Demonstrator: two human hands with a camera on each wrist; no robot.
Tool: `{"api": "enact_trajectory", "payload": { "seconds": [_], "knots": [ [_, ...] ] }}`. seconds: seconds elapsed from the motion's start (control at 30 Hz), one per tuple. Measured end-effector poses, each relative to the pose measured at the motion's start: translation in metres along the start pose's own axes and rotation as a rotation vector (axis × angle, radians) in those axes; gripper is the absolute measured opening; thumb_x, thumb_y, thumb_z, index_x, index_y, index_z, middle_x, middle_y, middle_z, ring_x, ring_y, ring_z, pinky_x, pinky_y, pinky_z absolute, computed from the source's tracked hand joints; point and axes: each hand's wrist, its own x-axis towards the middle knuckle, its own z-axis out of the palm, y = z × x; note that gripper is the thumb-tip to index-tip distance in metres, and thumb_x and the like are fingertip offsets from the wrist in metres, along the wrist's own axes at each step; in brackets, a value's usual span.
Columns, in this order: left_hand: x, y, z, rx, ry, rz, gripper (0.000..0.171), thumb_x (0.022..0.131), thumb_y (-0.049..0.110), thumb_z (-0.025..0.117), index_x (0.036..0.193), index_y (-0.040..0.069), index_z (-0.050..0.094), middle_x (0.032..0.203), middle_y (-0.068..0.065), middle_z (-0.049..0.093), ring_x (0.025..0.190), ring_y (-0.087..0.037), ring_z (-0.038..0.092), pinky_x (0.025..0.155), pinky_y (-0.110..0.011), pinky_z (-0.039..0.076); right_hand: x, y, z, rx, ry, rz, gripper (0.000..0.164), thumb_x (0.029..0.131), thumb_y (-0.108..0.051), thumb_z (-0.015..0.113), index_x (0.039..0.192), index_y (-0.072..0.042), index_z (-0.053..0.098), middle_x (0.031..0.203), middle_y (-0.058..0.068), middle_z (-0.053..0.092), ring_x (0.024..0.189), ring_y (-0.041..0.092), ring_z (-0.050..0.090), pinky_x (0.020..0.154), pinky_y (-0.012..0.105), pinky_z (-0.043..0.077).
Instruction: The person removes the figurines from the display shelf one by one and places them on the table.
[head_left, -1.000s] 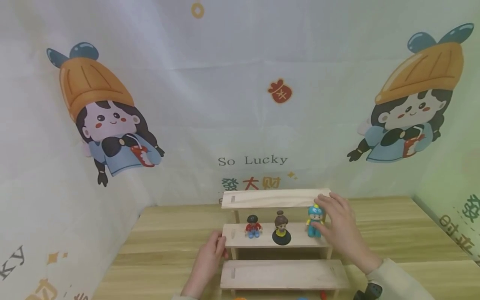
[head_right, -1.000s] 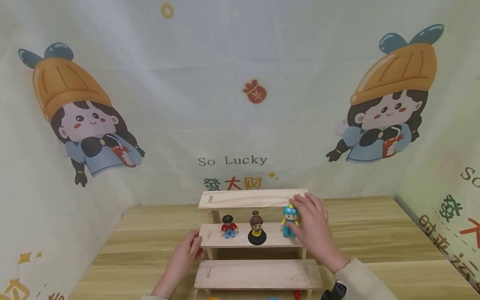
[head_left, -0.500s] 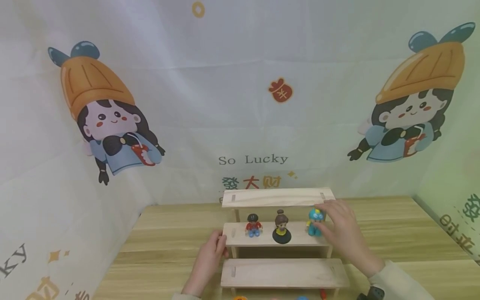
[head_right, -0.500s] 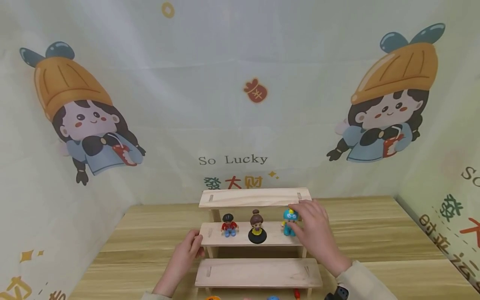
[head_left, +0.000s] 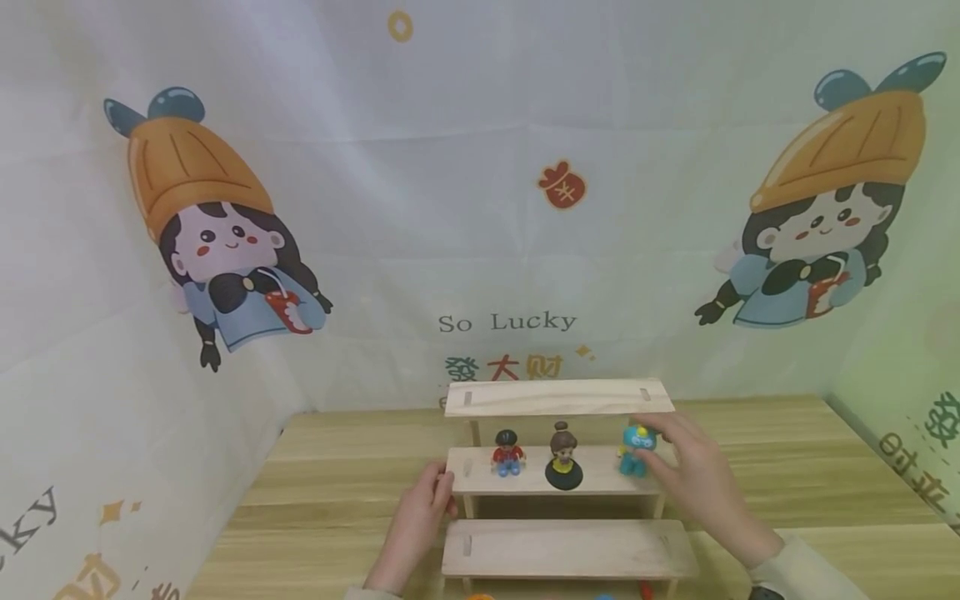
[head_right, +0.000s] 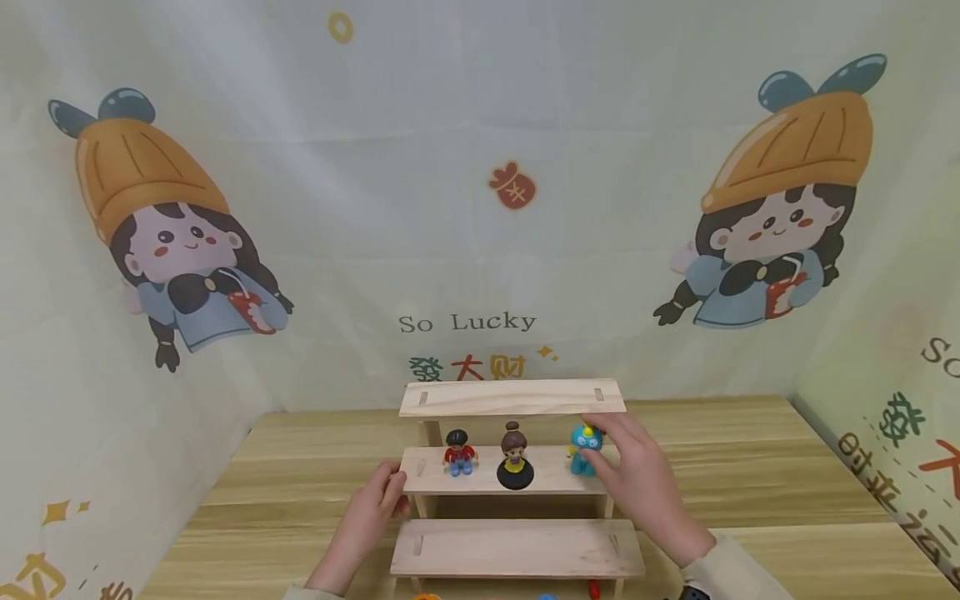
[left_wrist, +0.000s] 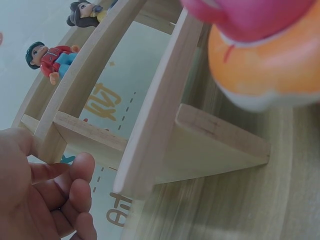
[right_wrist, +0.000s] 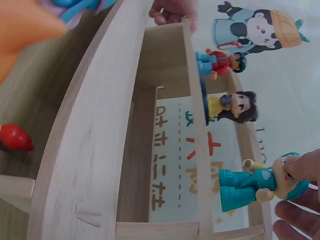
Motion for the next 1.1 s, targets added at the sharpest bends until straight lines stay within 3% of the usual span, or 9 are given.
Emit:
{"api": "enact_trajectory", "payload": {
  "seconds": [0.1,0.33,0.7,0.8,0.9,1.0,1.1],
  "knots": [
    [0.000,0.001,0.000,-0.007,-0.005,-0.006,0.033,0.103,0.030,0.039,0.120,0.004,0.053,0.068,0.000,0.059,0.052,-0.012,0.039,0.046,-0.024,0.033,-0.004,-0.004,-0.007,0.065,-0.002,0.027,0.050,0.063,0.005,0.083,0.109,-0.006,0.066,0.100,0.003,0.067,0.080,0.006,0.061,0.072,0.013,0.048],
    [0.001,0.000,-0.001,-0.010,-0.005,-0.015,0.034,0.103,0.030,0.038,0.121,0.004,0.052,0.068,0.000,0.058,0.054,-0.012,0.041,0.047,-0.024,0.034,-0.021,-0.020,-0.027,0.189,-0.069,0.126,0.044,0.065,0.007,0.080,0.105,-0.006,0.068,0.098,0.000,0.065,0.079,-0.002,0.060,0.068,0.013,0.051],
    [0.003,0.000,-0.005,0.007,0.011,-0.018,0.031,0.103,0.027,0.039,0.120,0.004,0.052,0.068,0.001,0.058,0.051,-0.012,0.038,0.044,-0.024,0.031,-0.053,-0.038,-0.046,0.148,-0.137,0.178,0.045,0.066,-0.003,0.083,0.105,-0.020,0.069,0.104,-0.009,0.064,0.083,-0.004,0.058,0.073,0.012,0.047],
    [0.004,0.001,-0.006,0.007,0.012,-0.017,0.031,0.103,0.026,0.039,0.121,0.004,0.052,0.068,0.001,0.058,0.052,-0.013,0.039,0.046,-0.025,0.032,-0.064,-0.039,-0.046,0.169,-0.134,0.106,0.051,0.062,-0.002,0.085,0.106,-0.021,0.068,0.107,-0.009,0.064,0.089,-0.005,0.057,0.074,0.011,0.047],
    [0.004,0.002,-0.006,0.011,0.014,-0.016,0.031,0.103,0.026,0.039,0.120,0.004,0.052,0.068,0.001,0.058,0.053,-0.013,0.041,0.047,-0.026,0.034,-0.075,-0.038,-0.045,0.273,-0.138,-0.017,0.055,0.062,0.001,0.084,0.110,-0.019,0.066,0.107,-0.006,0.064,0.093,-0.003,0.058,0.073,0.011,0.048],
    [0.004,0.003,-0.007,0.017,0.012,-0.019,0.030,0.103,0.027,0.039,0.120,0.005,0.052,0.068,0.001,0.058,0.053,-0.013,0.041,0.047,-0.026,0.034,-0.086,-0.029,-0.042,0.387,-0.196,-0.186,0.058,0.069,-0.001,0.080,0.121,-0.017,0.060,0.110,-0.002,0.064,0.095,0.002,0.060,0.073,0.013,0.048],
    [0.004,0.003,-0.007,0.017,0.011,-0.023,0.030,0.103,0.026,0.039,0.119,0.005,0.052,0.068,0.001,0.058,0.053,-0.014,0.041,0.047,-0.026,0.034,-0.097,-0.019,-0.035,0.395,-0.252,-0.343,0.050,0.079,-0.014,0.075,0.125,-0.017,0.056,0.110,0.001,0.064,0.097,0.008,0.060,0.077,0.013,0.046]
  ]
}}
